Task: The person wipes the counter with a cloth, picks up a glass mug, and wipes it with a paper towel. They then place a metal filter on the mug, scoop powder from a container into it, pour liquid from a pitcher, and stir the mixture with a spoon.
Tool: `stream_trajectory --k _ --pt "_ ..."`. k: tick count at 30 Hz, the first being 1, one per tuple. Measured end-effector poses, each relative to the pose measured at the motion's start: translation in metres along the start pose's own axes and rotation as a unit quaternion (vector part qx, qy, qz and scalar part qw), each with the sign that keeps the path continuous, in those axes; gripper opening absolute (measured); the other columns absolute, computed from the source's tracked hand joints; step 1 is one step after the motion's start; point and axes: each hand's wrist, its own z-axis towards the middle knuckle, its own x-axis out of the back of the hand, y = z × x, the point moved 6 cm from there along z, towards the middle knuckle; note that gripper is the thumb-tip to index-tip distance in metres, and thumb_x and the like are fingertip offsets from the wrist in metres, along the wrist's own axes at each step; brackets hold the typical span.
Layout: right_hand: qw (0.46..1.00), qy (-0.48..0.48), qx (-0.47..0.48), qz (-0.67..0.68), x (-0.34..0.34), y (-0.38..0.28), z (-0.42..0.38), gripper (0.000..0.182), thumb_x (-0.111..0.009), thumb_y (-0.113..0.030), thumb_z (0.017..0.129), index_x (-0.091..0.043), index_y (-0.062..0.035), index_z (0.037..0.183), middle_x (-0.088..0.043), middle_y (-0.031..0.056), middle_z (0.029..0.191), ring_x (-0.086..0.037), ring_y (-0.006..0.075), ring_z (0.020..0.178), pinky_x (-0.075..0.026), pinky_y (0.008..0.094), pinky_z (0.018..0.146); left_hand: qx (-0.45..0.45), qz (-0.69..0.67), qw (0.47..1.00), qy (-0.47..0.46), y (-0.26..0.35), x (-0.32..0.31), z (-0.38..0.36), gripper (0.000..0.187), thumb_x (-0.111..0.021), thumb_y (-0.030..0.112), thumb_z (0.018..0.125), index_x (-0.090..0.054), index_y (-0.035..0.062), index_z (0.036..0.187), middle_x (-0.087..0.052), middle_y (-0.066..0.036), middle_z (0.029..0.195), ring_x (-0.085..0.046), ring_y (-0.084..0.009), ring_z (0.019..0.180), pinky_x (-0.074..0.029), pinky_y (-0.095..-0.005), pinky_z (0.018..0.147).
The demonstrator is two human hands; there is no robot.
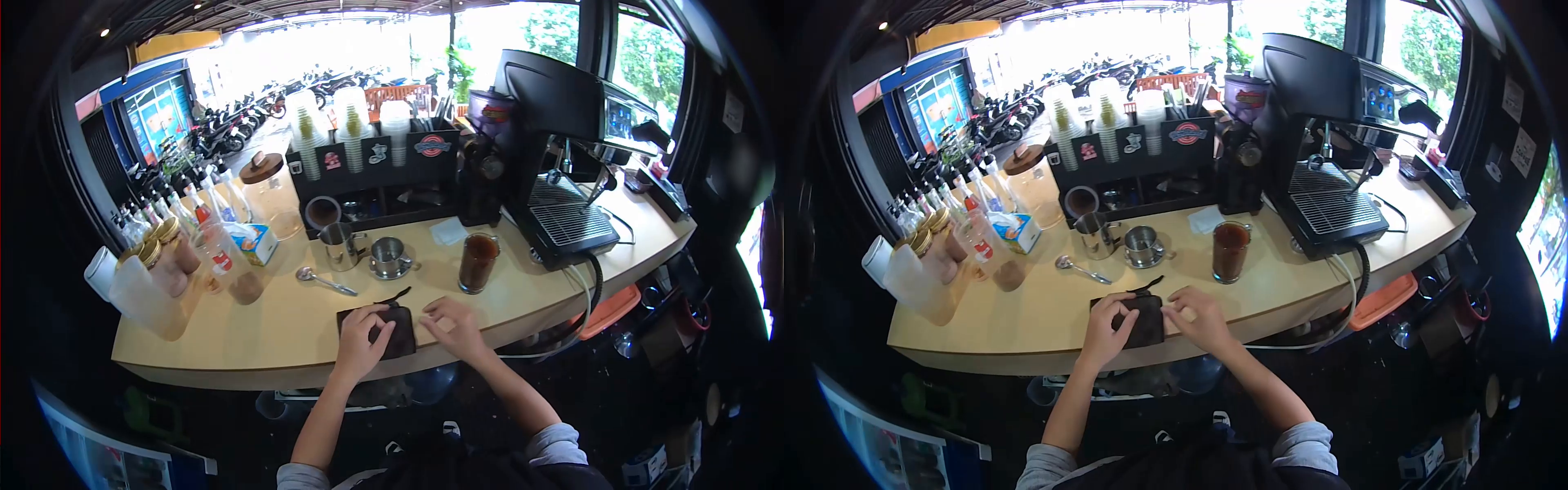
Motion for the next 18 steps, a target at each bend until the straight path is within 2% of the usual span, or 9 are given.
stream_trajectory --k 2,3,5,6,7,8,11,14,18 --pt "0.984 0.172 0.040 -0.024 0.053 -0.001 -0.008 0.016 -0.071 -0.008 0.078 -0.060 -0.0028 0.089 -0.060 0.0127 0.107 -0.060 0.0226 0.088 -0.048 0.0331 0.069 0.066 -0.222 0.973 -0.013 -0.001 -0.027 0.013 0.014 -0.065 0.012 0.085 -0.060 0.0018 0.076 -0.062 -0.014 0.111 -0.056 -0.0262 0.109 -0.041 -0.0399 0.092" --pt "0.984 0.174 0.039 -0.028 0.067 0.007 -0.009 0.016 -0.071 -0.008 0.078 -0.060 -0.0028 0.089 -0.060 0.0127 0.107 -0.060 0.0226 0.088 -0.048 0.0331 0.069 0.060 -0.245 0.967 -0.018 0.004 -0.041 0.019 0.014 -0.068 0.012 0.083 -0.061 0.0019 0.088 -0.060 -0.013 0.113 -0.056 -0.0237 0.110 -0.044 -0.0370 0.089" --pt "0.957 0.284 -0.042 0.035 0.104 0.037 -0.016 0.032 -0.073 -0.009 0.078 -0.056 -0.0037 0.104 -0.056 0.0107 0.109 -0.057 0.0204 0.090 -0.047 0.0314 0.072 0.050 -0.255 0.966 0.006 0.019 -0.071 0.037 0.024 -0.069 0.014 0.082 -0.058 0.0023 0.099 -0.059 -0.013 0.116 -0.055 -0.0233 0.112 -0.043 -0.0379 0.091" --pt "0.958 0.283 -0.041 0.033 0.113 0.044 -0.016 0.032 -0.073 -0.009 0.078 -0.056 -0.0037 0.104 -0.056 0.0107 0.109 -0.057 0.0204 0.090 -0.047 0.0314 0.072 0.042 -0.261 0.964 0.031 0.025 -0.083 0.047 0.035 -0.071 0.016 0.081 -0.055 0.0027 0.109 -0.057 -0.013 0.119 -0.054 -0.0229 0.114 -0.042 -0.0388 0.093" --pt "0.959 0.275 -0.060 0.044 0.120 0.054 -0.014 0.040 -0.073 -0.010 0.078 -0.052 -0.0045 0.111 -0.053 0.0104 0.114 -0.056 0.0202 0.095 -0.047 0.0317 0.073 0.039 -0.242 0.970 0.005 0.027 -0.100 0.057 0.065 -0.074 0.016 0.078 -0.040 0.0050 0.132 -0.050 -0.013 0.131 -0.049 -0.0245 0.123 -0.039 -0.0392 0.101" --pt "0.959 0.267 -0.080 0.056 0.127 0.064 -0.014 0.048 -0.073 -0.011 0.078 -0.048 -0.0052 0.118 -0.051 0.0101 0.119 -0.054 0.0200 0.100 -0.047 0.0321 0.074 0.039 -0.241 0.970 0.006 0.031 -0.114 0.065 0.065 -0.074 0.016 0.078 -0.040 0.0050 0.132 -0.050 -0.013 0.131 -0.049 -0.0245 0.123 -0.039 -0.0392 0.101" --pt "0.971 0.198 -0.107 0.076 0.130 0.091 -0.013 0.062 -0.075 -0.015 0.078 -0.042 -0.0054 0.130 -0.047 0.0120 0.125 -0.051 0.0233 0.113 -0.048 0.0370 0.085 0.041 -0.202 0.978 0.037 0.038 -0.146 0.091 0.098 -0.085 0.026 0.065 -0.027 0.0052 0.142 -0.045 -0.019 0.133 -0.045 -0.0322 0.126 -0.037 -0.0439 0.103" --pt "0.975 0.131 -0.131 0.121 0.125 0.102 -0.009 0.072 -0.075 -0.019 0.079 -0.037 -0.0052 0.138 -0.045 0.0139 0.131 -0.047 0.0271 0.122 -0.045 0.0423 0.095 0.049 -0.211 0.975 0.040 0.032 -0.168 0.107 0.102 -0.087 0.024 0.062 -0.027 0.0042 0.141 -0.045 -0.020 0.134 -0.044 -0.0318 0.127 -0.037 -0.0443 0.104" --pt "0.976 0.061 -0.122 0.172 0.114 0.105 -0.003 0.076 -0.072 -0.012 0.082 -0.029 -0.0043 0.144 -0.041 0.0135 0.136 -0.040 0.0273 0.130 -0.043 0.0424 0.100 0.108 -0.236 0.965 0.047 0.040 -0.175 0.117 0.093 -0.089 0.022 0.059 -0.037 0.0014 0.134 -0.057 -0.017 0.121 -0.058 -0.0263 0.111 -0.046 -0.0381 0.097"
